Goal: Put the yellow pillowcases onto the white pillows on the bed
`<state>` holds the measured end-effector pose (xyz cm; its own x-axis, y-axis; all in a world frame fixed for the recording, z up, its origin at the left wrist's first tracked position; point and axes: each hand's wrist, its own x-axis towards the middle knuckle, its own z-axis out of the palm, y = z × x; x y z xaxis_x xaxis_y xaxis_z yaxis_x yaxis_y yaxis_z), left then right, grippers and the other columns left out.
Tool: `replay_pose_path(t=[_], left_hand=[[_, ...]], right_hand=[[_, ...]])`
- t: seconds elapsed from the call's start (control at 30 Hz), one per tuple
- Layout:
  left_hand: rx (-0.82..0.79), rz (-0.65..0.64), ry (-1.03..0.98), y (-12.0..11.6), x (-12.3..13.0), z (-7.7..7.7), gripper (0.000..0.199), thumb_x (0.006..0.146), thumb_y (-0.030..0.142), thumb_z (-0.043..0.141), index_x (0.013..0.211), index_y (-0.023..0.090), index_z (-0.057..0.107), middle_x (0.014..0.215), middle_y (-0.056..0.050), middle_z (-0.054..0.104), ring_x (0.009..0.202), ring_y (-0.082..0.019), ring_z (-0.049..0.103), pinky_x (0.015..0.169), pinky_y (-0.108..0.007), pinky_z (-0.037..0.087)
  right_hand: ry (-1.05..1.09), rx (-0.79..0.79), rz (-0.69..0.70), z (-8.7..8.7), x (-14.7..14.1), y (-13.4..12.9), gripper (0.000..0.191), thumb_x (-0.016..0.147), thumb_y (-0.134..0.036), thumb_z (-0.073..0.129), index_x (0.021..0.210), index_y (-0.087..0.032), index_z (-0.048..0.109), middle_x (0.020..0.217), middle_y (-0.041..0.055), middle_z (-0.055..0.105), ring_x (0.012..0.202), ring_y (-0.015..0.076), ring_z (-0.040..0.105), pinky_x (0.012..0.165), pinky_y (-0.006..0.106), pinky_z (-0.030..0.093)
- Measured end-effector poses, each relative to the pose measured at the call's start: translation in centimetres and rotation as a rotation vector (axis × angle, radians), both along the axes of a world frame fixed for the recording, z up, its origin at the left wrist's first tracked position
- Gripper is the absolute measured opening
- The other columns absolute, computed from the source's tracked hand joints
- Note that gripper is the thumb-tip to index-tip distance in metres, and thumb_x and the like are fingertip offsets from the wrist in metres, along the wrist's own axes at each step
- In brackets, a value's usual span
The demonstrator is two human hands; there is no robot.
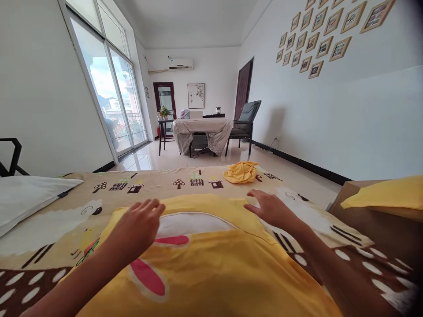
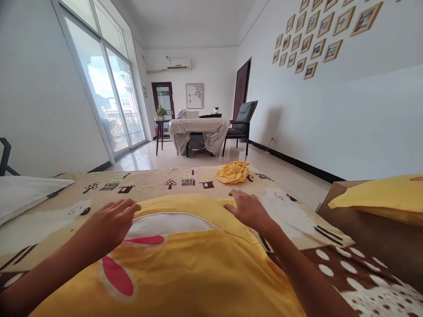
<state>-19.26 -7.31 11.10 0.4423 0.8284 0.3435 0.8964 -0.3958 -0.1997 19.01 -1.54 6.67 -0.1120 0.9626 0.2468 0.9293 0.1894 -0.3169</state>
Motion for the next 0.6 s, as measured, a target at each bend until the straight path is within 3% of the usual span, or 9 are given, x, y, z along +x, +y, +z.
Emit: replay_pose_path(t=[0.07, 0.1, 0.13, 0.2, 0.3, 0.4, 0.5, 0.6], left_hand=[[-0.06, -0.19, 0.047, 2.6, 7.5, 1.7, 0.029, 0.079, 0.004, 0.036, 0.087, 0.017, 0.061, 0.088, -0.008, 0.064, 0.083, -0.023, 0.06, 0.078, -0.036, 0.042], [-0.078, -0.25, 0.027, 4.0, 10.4, 1.6, 0.028, 0.08, 0.004, 0.037, 0.09, 0.016, 0.061, 0.089, -0.009, 0.064, 0.087, -0.023, 0.06, 0.081, -0.037, 0.042], [-0.102, -0.279, -0.012, 5.3, 12.8, 0.9, 0.027, 0.08, 0.005, 0.038, 0.093, 0.015, 0.06, 0.092, -0.01, 0.064, 0.091, -0.024, 0.06, 0.084, -0.037, 0.041], [-0.118, -0.28, -0.039, 7.4, 15.5, -2.0, 0.026, 0.083, 0.007, 0.04, 0.1, 0.013, 0.059, 0.099, -0.012, 0.064, 0.098, -0.025, 0.059, 0.087, -0.038, 0.041], [-0.162, -0.24, -0.072, 8.9, 15.7, -8.2, 0.03, 0.087, 0.011, 0.041, 0.113, 0.011, 0.056, 0.11, -0.015, 0.064, 0.106, -0.024, 0.057, 0.089, -0.038, 0.043], [-0.212, -0.209, -0.164, 8.9, 14.0, -13.0, 0.03, 0.092, 0.019, 0.038, 0.116, 0.015, 0.057, 0.121, -0.011, 0.062, 0.116, -0.02, 0.054, 0.099, -0.036, 0.04], [-0.249, -0.234, -0.308, 8.5, 13.2, -14.5, 0.032, 0.091, 0.022, 0.04, 0.118, 0.018, 0.058, 0.129, -0.009, 0.059, 0.122, -0.021, 0.05, 0.106, -0.039, 0.034], [-0.269, -0.271, -0.337, 8.4, 13.5, -14.1, 0.032, 0.089, 0.022, 0.04, 0.113, 0.019, 0.06, 0.126, -0.01, 0.061, 0.119, -0.024, 0.051, 0.105, -0.042, 0.034]], right_hand=[[0.07, 0.098, 0.103, 0.2, -5.2, 1.7, 0.047, 0.085, -0.045, 0.048, 0.121, -0.015, 0.055, 0.127, 0.0127, 0.058, 0.116, 0.0297, 0.052, 0.097, 0.04, 0.035], [0.121, 0.127, 0.14, -0.7, -7.3, 2.4, 0.046, 0.089, -0.043, 0.042, 0.124, -0.015, 0.053, 0.132, 0.0124, 0.055, 0.12, 0.0278, 0.049, 0.1, 0.039, 0.033], [0.157, 0.111, 0.163, -2.0, -9.0, 3.1, 0.045, 0.093, -0.04, 0.035, 0.126, -0.015, 0.052, 0.134, 0.0123, 0.053, 0.123, 0.0261, 0.047, 0.101, 0.04, 0.031], [0.157, -0.008, 0.223, -5.7, -10.6, 4.1, 0.041, 0.094, -0.032, 0.029, 0.121, -0.017, 0.057, 0.127, 0.0106, 0.059, 0.118, 0.0233, 0.052, 0.1, 0.039, 0.034], [0.13, -0.096, 0.207, -11.2, -8.8, 5.9, 0.045, 0.096, -0.035, 0.027, 0.131, -0.022, 0.051, 0.139, 0.0063, 0.051, 0.129, 0.0203, 0.043, 0.106, 0.039, 0.03], [0.06, -0.224, 0.027, -14.5, -4.2, 7.9, 0.054, 0.096, -0.047, 0.024, 0.141, -0.024, 0.04, 0.149, 0.0035, 0.038, 0.138, 0.0189, 0.03, 0.111, 0.042, 0.023], [0.031, -0.26, -0.112, -15.9, -0.3, 9.4, 0.052, 0.096, -0.044, 0.024, 0.142, -0.024, 0.04, 0.151, 0.0045, 0.034, 0.14, 0.0219, 0.027, 0.111, 0.051, 0.016], [0.025, -0.248, -0.213, -16.4, 1.1, 10.0, 0.051, 0.096, -0.041, 0.025, 0.144, -0.026, 0.035, 0.154, 0.0041, 0.026, 0.141, 0.0244, 0.022, 0.11, 0.056, 0.015]])
